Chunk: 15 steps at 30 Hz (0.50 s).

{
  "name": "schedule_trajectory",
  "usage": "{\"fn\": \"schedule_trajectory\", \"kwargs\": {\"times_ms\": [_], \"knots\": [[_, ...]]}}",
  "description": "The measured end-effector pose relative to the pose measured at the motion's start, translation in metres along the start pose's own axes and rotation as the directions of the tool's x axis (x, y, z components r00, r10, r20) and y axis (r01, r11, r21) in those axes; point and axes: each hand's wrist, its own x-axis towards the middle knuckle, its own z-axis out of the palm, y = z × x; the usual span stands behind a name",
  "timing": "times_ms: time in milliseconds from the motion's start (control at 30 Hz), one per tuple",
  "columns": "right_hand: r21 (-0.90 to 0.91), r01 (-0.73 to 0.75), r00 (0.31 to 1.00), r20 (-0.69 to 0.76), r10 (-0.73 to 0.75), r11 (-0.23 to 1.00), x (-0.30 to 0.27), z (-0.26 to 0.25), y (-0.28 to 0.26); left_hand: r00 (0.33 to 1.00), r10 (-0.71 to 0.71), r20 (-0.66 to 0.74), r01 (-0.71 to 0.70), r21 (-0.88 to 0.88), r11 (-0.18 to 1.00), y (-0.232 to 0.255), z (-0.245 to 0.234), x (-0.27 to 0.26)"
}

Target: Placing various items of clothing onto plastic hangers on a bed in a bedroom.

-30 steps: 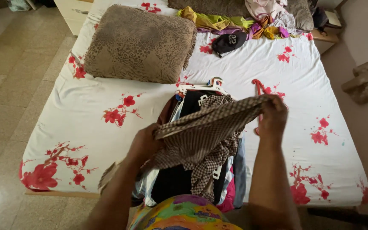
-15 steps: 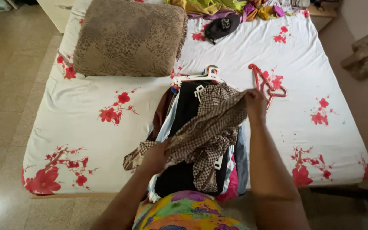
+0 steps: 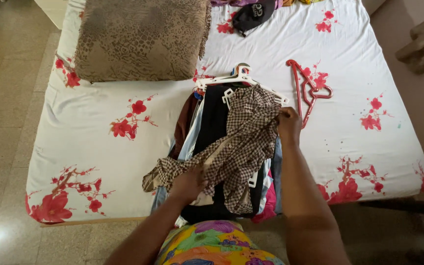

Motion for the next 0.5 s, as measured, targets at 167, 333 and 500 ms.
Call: {"fn": "schedule_trajectory", "kwargs": {"times_ms": [167,333,500], "knots": [[0.243,-0.109,0.994,-0.005,0.114,0.964,0.001,-0.001,-0.006,0.997,-0.066,0.030,0.066,0.000,0.998,-0.020,0.018,0.001],[0.467,-0.129,0.990,0.010,0.141,0.875,0.016,-0.003,0.001,0.994,-0.100,-0.053,0.089,-0.179,0.980,-0.011,-0.021,-0.017],[0.571,-0.179,0.982,0.054,0.182,0.801,0.032,0.021,0.022,0.979,-0.195,-0.066,0.172,-0.258,0.951,-0.025,-0.032,-0.024]]}}
